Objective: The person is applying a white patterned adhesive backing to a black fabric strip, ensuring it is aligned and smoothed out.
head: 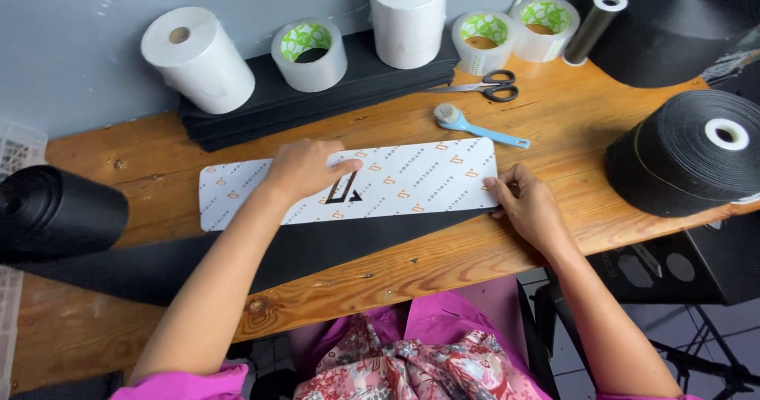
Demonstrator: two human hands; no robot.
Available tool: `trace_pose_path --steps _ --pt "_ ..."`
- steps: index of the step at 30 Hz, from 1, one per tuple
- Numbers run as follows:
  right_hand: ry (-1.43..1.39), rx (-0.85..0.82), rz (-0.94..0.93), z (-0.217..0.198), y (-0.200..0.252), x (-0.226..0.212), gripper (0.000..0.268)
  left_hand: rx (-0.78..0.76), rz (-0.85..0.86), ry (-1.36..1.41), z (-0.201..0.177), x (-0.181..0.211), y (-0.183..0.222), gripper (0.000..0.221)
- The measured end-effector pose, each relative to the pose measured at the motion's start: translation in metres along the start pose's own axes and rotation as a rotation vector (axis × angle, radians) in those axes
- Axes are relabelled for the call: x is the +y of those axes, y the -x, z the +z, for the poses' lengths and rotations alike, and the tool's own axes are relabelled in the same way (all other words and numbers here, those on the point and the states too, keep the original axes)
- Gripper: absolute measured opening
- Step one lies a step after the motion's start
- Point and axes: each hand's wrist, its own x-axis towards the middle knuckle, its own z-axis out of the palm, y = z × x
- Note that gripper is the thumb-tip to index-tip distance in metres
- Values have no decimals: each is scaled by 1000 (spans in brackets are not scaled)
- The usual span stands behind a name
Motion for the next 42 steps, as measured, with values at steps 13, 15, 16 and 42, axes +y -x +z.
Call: trace_pose_path --steps 13,15,16,42 --pt "54 80 -16 10 0 5 23 244 -360 7 -62 -140 113 52" --pt "91 104 -27 8 1 4 23 308 -292 213 -74 -128 127 45" --pt "97 99 -30 9 1 4 23 310 -297 219 -72 -127 133 45" --pt "268 153 -107 6 -3 20 24 77 -346 1080 -50 -106 229 16"
